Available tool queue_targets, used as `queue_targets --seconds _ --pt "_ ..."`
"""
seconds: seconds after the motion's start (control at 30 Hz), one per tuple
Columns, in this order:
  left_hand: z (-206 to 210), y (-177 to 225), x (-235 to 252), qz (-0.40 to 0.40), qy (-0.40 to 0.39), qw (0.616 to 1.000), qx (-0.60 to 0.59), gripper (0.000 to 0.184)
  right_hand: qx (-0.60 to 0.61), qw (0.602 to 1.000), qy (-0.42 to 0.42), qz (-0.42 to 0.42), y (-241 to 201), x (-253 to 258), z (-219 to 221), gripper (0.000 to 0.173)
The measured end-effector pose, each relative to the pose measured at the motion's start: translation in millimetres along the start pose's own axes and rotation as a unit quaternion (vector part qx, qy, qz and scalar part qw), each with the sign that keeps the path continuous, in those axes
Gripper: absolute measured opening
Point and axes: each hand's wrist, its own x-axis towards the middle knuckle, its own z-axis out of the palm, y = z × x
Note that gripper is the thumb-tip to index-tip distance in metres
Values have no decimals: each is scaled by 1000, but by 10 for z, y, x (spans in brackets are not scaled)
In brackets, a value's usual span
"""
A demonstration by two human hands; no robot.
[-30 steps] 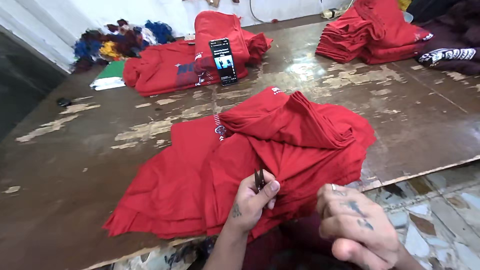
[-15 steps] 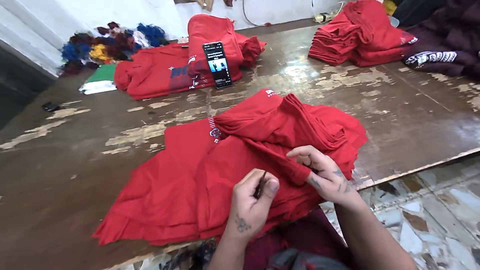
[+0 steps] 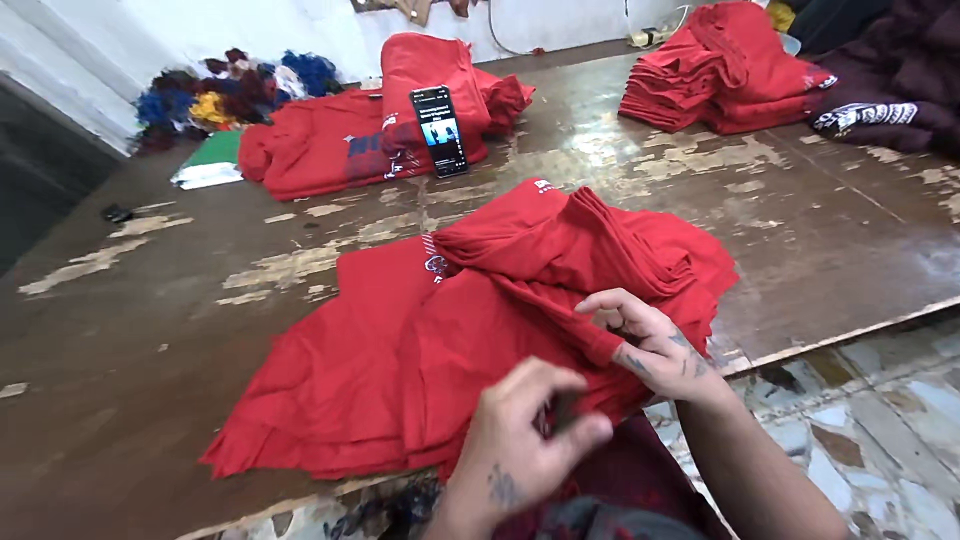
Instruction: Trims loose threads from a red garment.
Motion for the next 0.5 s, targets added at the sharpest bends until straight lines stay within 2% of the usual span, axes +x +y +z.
queue_targets --seconds 0.03,0.1,0.2,0.23,0.3,0.4,0.43,0.47,0.5 --pt "72 -50 94 -36 54 997 28 42 1 1000 -4 2 -4 1 7 36" --pt "214 -133 219 -54 113 991 40 28 -2 1000 -9 2 -17 12 18 36" --pt "232 -109 194 12 134 991 28 18 -16 1000 -12 1 -23 7 -1 36" --pt "185 -79 131 38 122 992 19 19 -30 999 -15 0 -29 7 3 35" --pt "81 -9 -67 90 48 995 -5 23 -95 995 -40 -11 -107 39 29 34" --pt "58 37 -399 162 -141 976 -41 26 -249 961 -101 -61 -392 218 -102 28" --pt "51 37 -450 159 -163 973 -31 25 -294 949 -75 -90 -364 274 -263 27" --pt "49 33 -464 144 -135 980 14 24 -347 930 -25 -119 -272 352 -487 28" --pt "48 21 -423 121 -82 986 79 33 -392 912 37 -117 -256 455 -694 27"
